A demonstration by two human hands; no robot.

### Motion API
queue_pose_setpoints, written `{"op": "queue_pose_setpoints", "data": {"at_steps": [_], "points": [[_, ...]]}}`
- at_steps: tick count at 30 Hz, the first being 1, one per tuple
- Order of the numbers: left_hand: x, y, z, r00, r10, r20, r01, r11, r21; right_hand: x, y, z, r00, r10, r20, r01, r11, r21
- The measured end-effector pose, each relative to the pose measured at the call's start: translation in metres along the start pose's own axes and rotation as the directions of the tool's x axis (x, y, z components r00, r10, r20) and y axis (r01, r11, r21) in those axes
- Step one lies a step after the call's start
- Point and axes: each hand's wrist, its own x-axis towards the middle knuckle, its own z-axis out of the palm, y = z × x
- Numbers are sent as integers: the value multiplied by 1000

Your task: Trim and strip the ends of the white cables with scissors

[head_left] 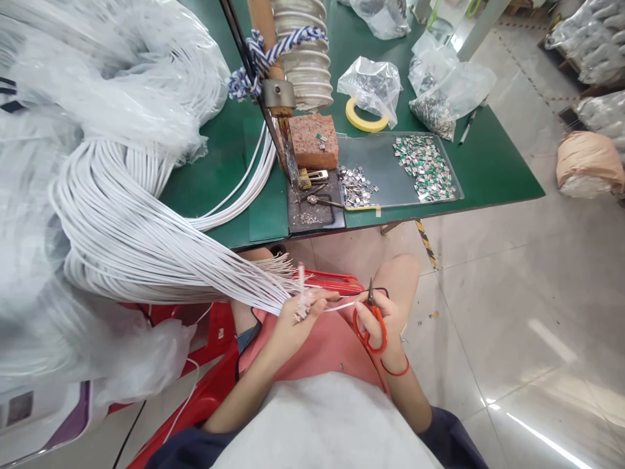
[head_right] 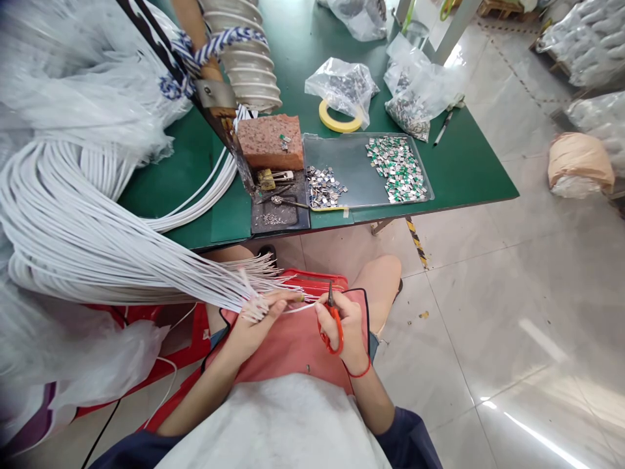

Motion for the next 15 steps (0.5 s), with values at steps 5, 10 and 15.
{"op": "queue_pose_setpoints", "data": {"at_steps": [5, 10, 15], "points": [[-1, -9, -5, 978, -48, -203, -12, 958, -286, 9, 3, -5, 978, -58, -201, 59, 998, -3], [-11, -14, -14, 992, -76, -97, 41, 945, -325, 24, 11, -22, 926, -65, -373, 51, 998, -46], [-16, -10, -19, 998, -48, 32, 56, 934, -352, 30, 23, -37, 941, -101, -324, 66, 991, -117]]}}
